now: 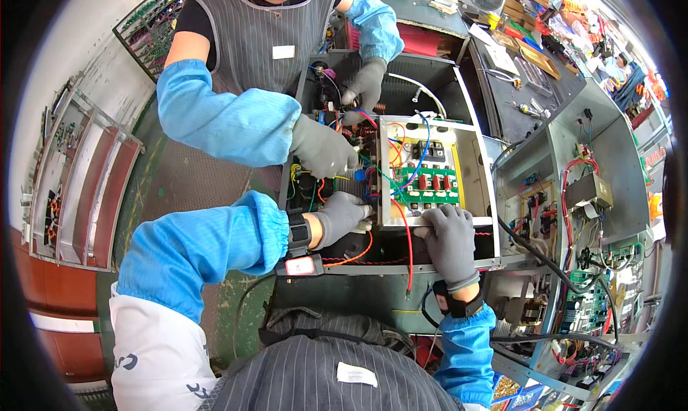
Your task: Collaboratively wiring and assembling components of an industrial solar inverter on a workshop table.
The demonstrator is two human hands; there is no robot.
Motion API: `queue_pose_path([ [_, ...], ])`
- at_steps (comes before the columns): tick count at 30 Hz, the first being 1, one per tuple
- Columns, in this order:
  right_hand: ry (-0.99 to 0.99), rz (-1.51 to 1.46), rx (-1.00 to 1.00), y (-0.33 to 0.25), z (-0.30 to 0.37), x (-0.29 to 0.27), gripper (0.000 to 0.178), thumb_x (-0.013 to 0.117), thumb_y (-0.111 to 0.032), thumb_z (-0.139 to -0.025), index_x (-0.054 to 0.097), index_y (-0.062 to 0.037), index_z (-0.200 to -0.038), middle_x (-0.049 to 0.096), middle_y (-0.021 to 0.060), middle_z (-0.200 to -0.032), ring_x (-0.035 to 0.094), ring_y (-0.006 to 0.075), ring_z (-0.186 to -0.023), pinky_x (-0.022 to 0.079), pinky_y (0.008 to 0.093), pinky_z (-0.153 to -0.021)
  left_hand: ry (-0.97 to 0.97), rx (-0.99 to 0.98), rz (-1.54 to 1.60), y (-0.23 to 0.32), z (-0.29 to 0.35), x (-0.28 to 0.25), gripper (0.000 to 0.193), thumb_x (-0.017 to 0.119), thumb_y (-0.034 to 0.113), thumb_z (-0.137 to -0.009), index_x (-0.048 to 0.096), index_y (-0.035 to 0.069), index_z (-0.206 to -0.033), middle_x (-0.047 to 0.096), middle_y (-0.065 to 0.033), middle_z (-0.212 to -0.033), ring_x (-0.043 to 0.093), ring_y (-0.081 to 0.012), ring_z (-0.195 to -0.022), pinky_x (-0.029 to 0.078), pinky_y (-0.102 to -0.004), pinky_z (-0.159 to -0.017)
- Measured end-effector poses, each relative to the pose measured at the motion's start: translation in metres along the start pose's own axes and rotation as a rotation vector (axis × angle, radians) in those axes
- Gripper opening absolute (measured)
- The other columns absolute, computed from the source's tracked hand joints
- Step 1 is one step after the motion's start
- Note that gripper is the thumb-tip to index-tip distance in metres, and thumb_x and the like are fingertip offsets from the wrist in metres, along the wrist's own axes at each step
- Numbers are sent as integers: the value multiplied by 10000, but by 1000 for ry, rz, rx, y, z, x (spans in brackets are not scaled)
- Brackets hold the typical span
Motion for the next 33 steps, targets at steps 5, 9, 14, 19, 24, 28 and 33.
queue_pose_path([
  [5,-3,53,-20,2,2,-1,274,775,-287,-830,701,-116,-1030,637,116,-976,626,333,-963,474,484,-860,-79,17,70,-2,6,-1,207,627,148,-1037,719,-36,-1059,751,-112,-1028,733,-166,-871,605,-305,-791],
  [9,-2,25,-12,4,2,0,228,765,-269,-837,697,-122,-997,643,99,-922,634,323,-928,477,479,-870,-85,-31,178,6,21,-6,243,616,149,-1053,673,-42,-1190,721,-108,-1073,728,-196,-922,625,-357,-881],
  [14,52,18,-45,5,3,0,182,747,-206,-817,705,-128,-975,625,101,-922,618,338,-919,465,467,-844,-112,-12,267,28,44,-18,243,626,183,-1055,654,2,-1214,696,-76,-1080,702,-187,-976,608,-351,-916],
  [19,34,103,-40,6,6,5,240,727,-181,-828,701,-125,-1061,635,96,-959,617,344,-952,479,482,-857,-284,17,494,43,86,-26,231,617,206,-1067,629,26,-1213,698,-67,-1108,705,-170,-1002,611,-363,-951],
  [24,8,100,-64,7,7,7,312,755,-298,-844,687,-145,-1107,642,77,-984,633,310,-985,484,460,-902,-257,-65,875,40,132,-25,212,602,132,-1055,627,14,-1229,709,-140,-1187,712,-236,-1123,651,-375,-922],
  [28,28,40,-47,7,6,5,306,706,-169,-807,704,-147,-1112,640,81,-979,629,312,-982,482,459,-877,-166,-24,1041,34,157,-15,218,657,137,-1014,679,39,-1208,736,-106,-1123,719,-165,-903,602,-238,-751],
  [33,23,31,-28,7,5,3,299,702,-168,-799,716,-135,-1096,643,134,-931,635,363,-908,508,497,-759,-484,165,1138,36,176,2,216,587,91,-1045,638,59,-1253,681,-100,-1115,679,-194,-974,587,-328,-832],
])
Point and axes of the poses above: each hand's wrist, its own z-axis away from the middle knuckle, its own x-axis out of the palm, y = z × x, the point moved 5 cm from there along -z, towards the middle knuckle
